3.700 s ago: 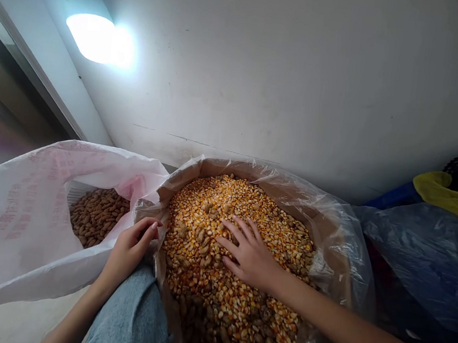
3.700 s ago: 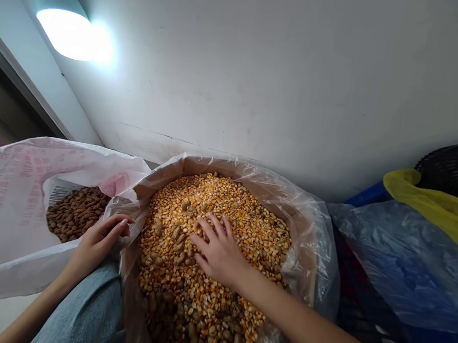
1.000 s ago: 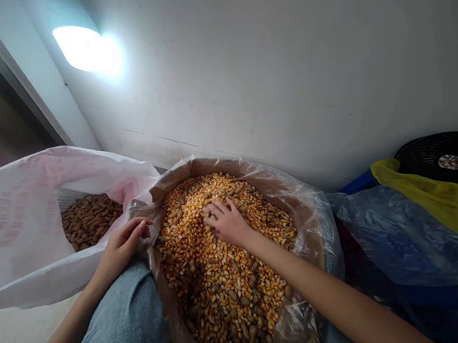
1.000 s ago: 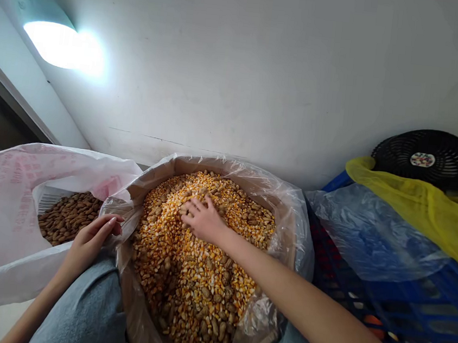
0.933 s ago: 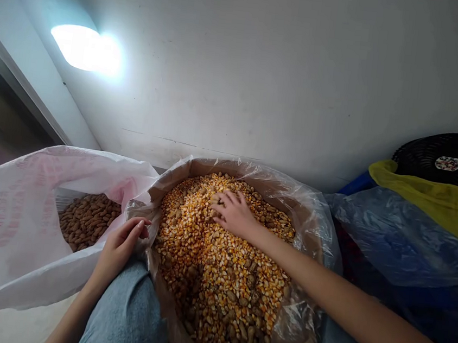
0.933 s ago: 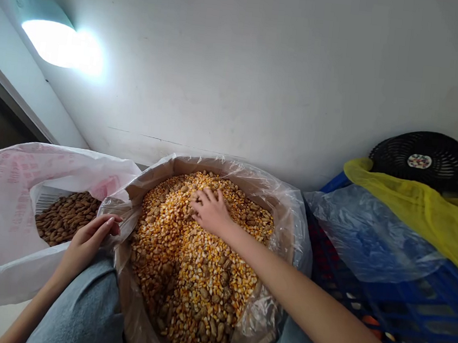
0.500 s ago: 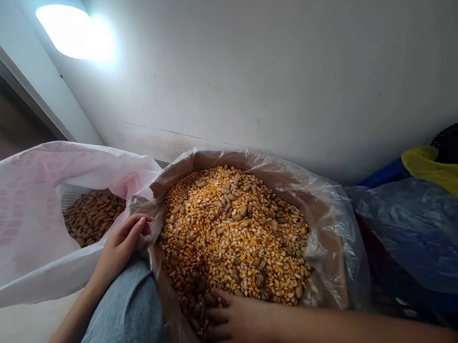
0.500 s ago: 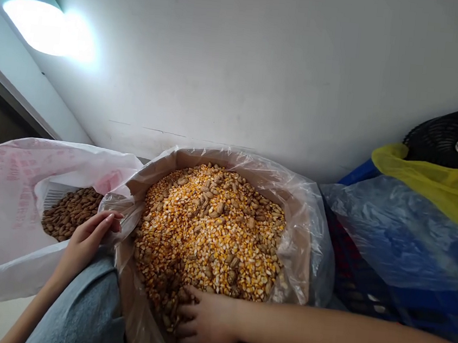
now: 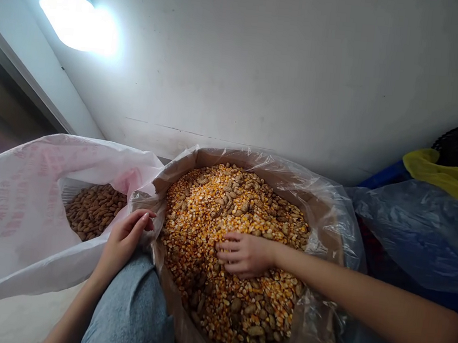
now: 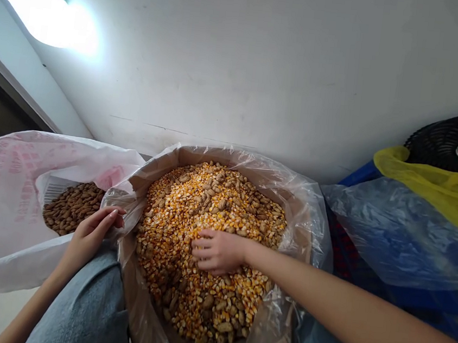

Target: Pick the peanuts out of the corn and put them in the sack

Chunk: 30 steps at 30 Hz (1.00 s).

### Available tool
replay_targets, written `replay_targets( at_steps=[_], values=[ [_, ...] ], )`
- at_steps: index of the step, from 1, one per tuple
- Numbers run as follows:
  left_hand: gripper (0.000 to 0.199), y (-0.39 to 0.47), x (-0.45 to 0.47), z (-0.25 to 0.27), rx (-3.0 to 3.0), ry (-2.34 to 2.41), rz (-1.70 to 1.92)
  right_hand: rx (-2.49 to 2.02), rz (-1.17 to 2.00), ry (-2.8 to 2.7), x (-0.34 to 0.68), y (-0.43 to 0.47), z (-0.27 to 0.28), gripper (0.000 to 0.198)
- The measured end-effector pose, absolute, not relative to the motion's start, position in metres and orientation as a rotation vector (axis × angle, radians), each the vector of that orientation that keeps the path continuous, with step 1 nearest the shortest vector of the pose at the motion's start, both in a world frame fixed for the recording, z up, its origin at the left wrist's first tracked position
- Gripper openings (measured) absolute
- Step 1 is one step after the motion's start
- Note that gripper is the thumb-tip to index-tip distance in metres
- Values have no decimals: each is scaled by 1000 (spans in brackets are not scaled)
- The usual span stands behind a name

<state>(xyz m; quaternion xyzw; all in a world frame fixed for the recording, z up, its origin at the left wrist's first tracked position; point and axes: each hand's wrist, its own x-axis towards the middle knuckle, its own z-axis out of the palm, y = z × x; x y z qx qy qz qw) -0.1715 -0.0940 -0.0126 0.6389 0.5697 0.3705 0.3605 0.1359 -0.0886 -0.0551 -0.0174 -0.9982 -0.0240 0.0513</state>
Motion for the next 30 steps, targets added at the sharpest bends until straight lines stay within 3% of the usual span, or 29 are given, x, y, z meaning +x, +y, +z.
replay_targets(
  at_steps=[5, 11, 13, 18, 23, 30],
  values=[
    [28, -94, -171, -12, 1659, 1489, 961, -325, -110, -3128, 143, -32, -39, 21],
    [28, -93, -171, -12, 1671, 1509, 948, -1109, -252, -2740, 138, -20, -18, 31],
    [29, -93, -171, -12, 1668, 1511, 956, -959, -225, -2762, 124, -54, -20, 31],
    [30, -91, -172, -14, 1655, 1543, 950, 4, 49, -2980, 82, -161, -72, 13],
    [31, -92, -171, -14, 1628, 1544, 964, -165, -11, -2909, 66, -175, -116, 11],
    [31, -93, -171, -12, 1625, 1526, 976, -237, -313, -2935, 85, -111, -88, 17]
  ],
)
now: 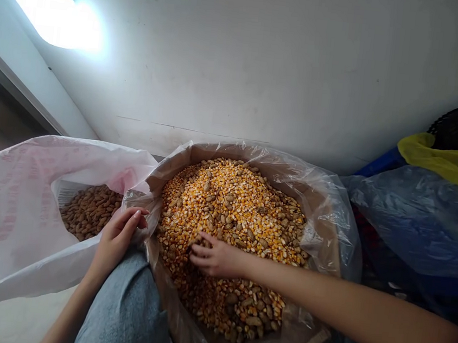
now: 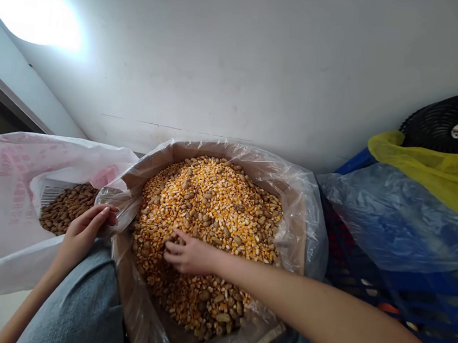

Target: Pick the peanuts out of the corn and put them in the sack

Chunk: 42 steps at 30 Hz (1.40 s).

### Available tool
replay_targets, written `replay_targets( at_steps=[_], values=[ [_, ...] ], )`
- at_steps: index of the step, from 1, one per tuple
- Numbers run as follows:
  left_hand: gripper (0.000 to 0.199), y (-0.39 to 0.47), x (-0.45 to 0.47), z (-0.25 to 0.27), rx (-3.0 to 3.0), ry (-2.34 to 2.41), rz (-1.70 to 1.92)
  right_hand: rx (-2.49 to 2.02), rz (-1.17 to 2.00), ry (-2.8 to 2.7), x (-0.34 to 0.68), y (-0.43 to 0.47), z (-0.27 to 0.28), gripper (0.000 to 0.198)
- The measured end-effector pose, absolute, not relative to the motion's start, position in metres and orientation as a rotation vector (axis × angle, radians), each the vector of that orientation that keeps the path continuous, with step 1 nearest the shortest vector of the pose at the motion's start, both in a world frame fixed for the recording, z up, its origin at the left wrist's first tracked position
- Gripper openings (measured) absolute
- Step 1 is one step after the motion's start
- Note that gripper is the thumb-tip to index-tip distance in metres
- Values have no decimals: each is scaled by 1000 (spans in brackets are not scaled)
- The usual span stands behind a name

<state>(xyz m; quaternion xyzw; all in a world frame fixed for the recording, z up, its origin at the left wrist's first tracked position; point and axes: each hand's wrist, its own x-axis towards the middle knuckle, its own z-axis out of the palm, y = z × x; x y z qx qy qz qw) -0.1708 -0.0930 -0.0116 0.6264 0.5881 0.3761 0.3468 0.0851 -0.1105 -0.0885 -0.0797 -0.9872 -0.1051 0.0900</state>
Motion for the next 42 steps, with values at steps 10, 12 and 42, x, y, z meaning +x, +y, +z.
replay_targets(
  at_steps=[10, 12, 42],
  values=[
    [31, -93, -172, -13, 1648, 1505, 970, -1437, -257, -2603, 141, -17, -7, 21],
    [33, -93, -172, -13, 1644, 1512, 967, -1403, -249, -2557, 128, -36, 1, 26],
    [28, -93, -172, -14, 1578, 1505, 1013, -1602, -469, -2379, 155, -24, 4, 38]
  ],
)
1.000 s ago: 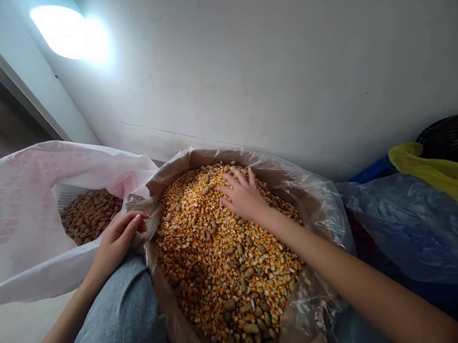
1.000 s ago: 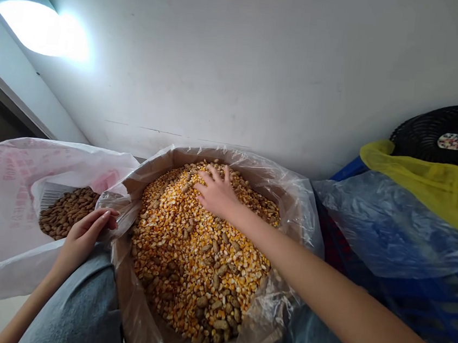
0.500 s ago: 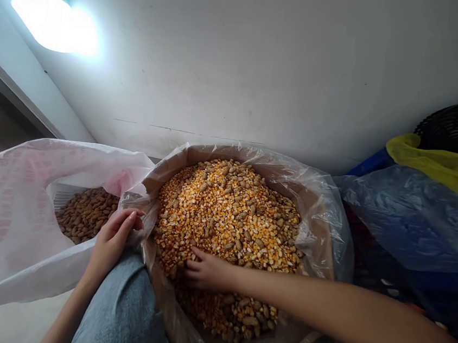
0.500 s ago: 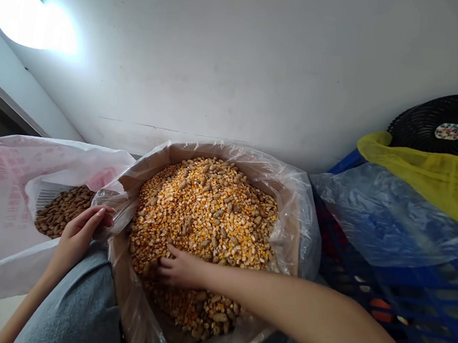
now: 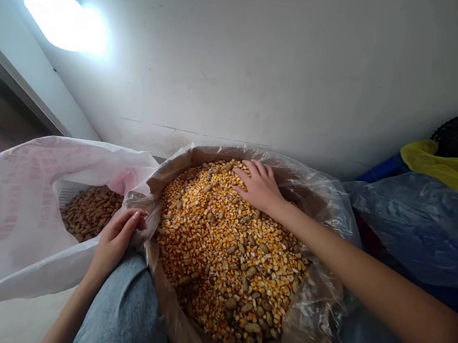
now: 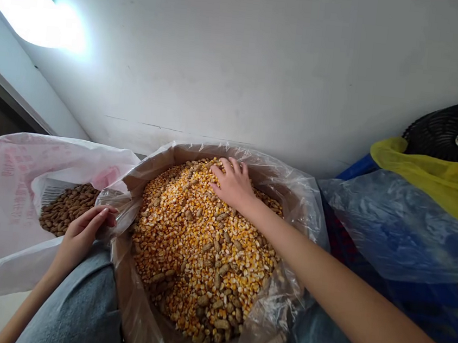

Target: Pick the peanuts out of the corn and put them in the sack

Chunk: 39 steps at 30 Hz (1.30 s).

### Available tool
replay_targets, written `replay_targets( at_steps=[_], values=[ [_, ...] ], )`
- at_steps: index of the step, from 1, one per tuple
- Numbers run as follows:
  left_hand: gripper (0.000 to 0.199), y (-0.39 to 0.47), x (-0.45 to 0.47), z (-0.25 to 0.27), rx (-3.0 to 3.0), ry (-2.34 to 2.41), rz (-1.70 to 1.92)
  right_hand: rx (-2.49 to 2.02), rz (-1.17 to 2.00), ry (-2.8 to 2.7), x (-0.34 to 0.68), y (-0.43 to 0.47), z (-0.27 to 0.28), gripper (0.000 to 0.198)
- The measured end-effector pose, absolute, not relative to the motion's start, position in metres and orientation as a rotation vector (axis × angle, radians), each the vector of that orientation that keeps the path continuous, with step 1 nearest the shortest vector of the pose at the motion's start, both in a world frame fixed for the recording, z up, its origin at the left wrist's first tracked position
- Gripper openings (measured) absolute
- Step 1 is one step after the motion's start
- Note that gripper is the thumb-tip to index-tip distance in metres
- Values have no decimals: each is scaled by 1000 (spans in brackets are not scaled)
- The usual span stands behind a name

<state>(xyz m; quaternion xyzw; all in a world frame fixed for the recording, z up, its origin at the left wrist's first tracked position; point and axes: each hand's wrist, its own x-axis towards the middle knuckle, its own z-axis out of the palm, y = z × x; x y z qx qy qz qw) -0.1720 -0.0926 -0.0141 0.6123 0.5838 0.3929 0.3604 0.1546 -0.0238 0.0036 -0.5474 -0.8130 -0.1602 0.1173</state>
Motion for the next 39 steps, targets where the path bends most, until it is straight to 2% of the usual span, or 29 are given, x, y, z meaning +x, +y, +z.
replay_targets(
  at_steps=[3, 6, 10, 13, 16, 19, 23, 26, 28, 31, 35, 37, 39],
  values=[
    [27, -93, -173, -15, 1567, 1508, 1015, -1168, -275, -2710, 129, -71, 1, 29],
    [27, -93, -173, -17, 1554, 1520, 993, -536, 116, -3159, 105, -134, -28, 11],
    [27, -93, -173, -17, 1538, 1538, 991, -80, 387, -3228, 102, -183, -73, 13],
    [28, -93, -172, -16, 1536, 1542, 991, 18, 385, -3175, 116, -173, -82, 21],
    [28, -93, -171, -14, 1545, 1543, 989, 121, 321, -3156, 136, -141, -71, 11],
    [29, -92, -172, -14, 1561, 1555, 990, 12, 186, -3169, 160, -102, -54, 5],
    [29, -92, -173, -15, 1564, 1554, 992, -572, -157, -3138, 199, -45, -25, 18],
    [29, -91, -173, -15, 1568, 1545, 990, -1109, -436, -2885, 214, -19, 0, 16],
    [28, -91, -174, -16, 1567, 1540, 994, -1264, -480, -2736, 206, -24, 12, 17],
    [28, -90, -174, -16, 1555, 1540, 1008, -973, -264, -2884, 168, -70, 10, 17],
    [28, -91, -172, -15, 1540, 1566, 1014, -19, 245, -3199, 119, -150, -34, 11],
    [28, -91, -171, -14, 1543, 1569, 1016, 147, 371, -3201, 112, -172, -61, 8],
    [28, -92, -171, -14, 1545, 1567, 1013, 155, 421, -3191, 117, -177, -81, 16]
  ],
)
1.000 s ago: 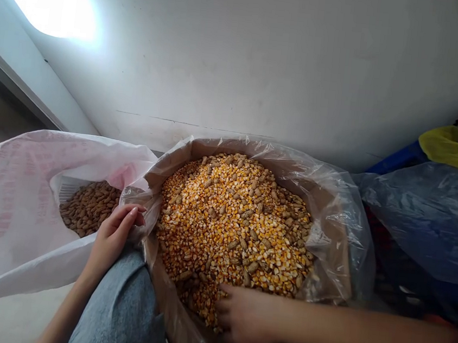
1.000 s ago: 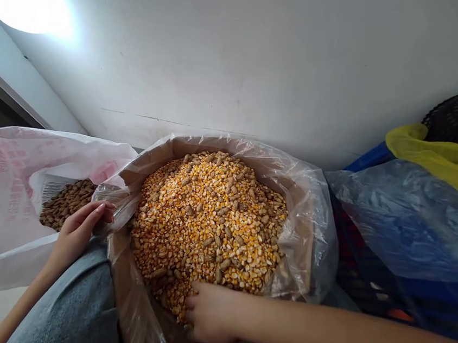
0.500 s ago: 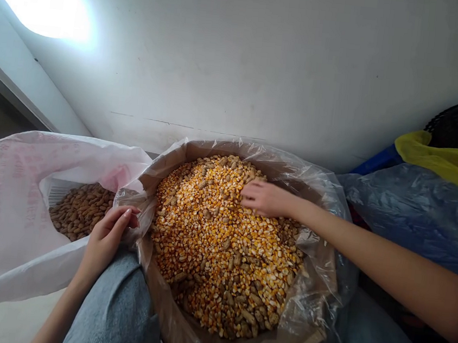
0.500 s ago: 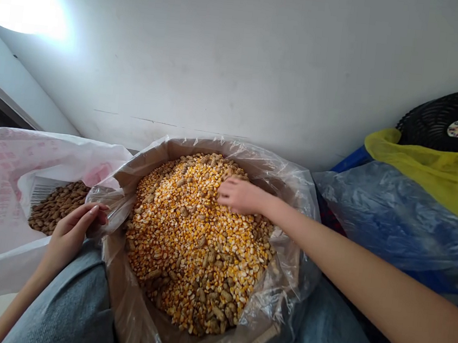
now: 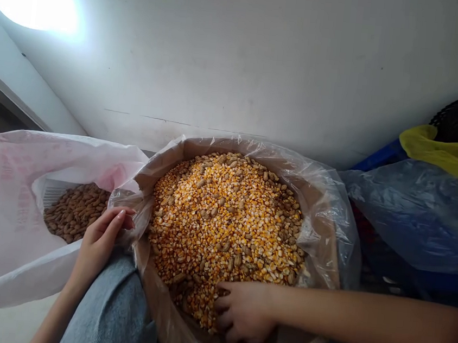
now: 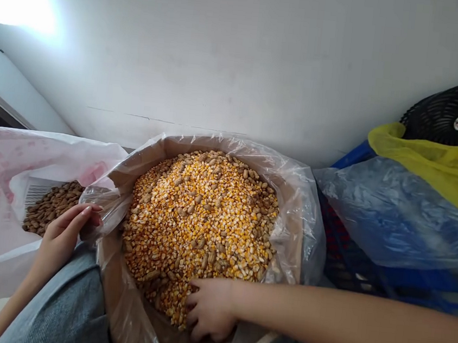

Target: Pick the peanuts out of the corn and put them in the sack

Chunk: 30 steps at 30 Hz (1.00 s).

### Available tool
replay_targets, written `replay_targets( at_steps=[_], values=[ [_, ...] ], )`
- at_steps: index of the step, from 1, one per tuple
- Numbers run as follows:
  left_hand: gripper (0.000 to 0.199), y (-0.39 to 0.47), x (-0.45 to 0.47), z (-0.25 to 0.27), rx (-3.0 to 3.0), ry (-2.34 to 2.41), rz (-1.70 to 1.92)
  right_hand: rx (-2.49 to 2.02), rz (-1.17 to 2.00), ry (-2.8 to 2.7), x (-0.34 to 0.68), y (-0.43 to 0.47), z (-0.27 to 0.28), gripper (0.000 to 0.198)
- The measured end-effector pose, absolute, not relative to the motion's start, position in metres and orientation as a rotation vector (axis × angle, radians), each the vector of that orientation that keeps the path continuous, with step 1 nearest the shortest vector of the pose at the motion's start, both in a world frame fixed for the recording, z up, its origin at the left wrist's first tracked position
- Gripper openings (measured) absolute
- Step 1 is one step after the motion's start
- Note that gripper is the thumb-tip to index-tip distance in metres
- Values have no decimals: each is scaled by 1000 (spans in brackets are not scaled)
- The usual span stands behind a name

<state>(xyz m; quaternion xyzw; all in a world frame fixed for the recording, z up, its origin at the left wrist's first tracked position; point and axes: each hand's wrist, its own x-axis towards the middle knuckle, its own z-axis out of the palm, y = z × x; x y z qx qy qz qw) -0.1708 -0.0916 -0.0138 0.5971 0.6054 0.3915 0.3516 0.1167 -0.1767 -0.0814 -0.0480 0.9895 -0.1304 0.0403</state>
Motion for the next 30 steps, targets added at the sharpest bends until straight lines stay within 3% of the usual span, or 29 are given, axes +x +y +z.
replay_targets(
  at_steps=[3, 8, 14, 18, 25, 30],
  values=[
    [27, -92, -171, -14, 1537, 1548, 1011, -130, -402, 3038, 133, -165, -88, 25],
    [27, -92, -173, -15, 1505, 1525, 1019, 16, -250, 3000, 159, -124, -55, 14],
    [28, -92, -175, -16, 1514, 1510, 1021, 722, 145, 2934, 199, -49, -2, 17],
    [27, -92, -174, -16, 1504, 1507, 1023, 1075, 282, 2944, 187, -55, 22, 19],
    [28, -91, -172, -14, 1488, 1536, 1035, 92, -367, 2990, 131, -167, -45, 5],
    [28, -92, -172, -12, 1485, 1522, 1014, -143, -469, 2990, 144, -160, -85, 11]
  ],
)
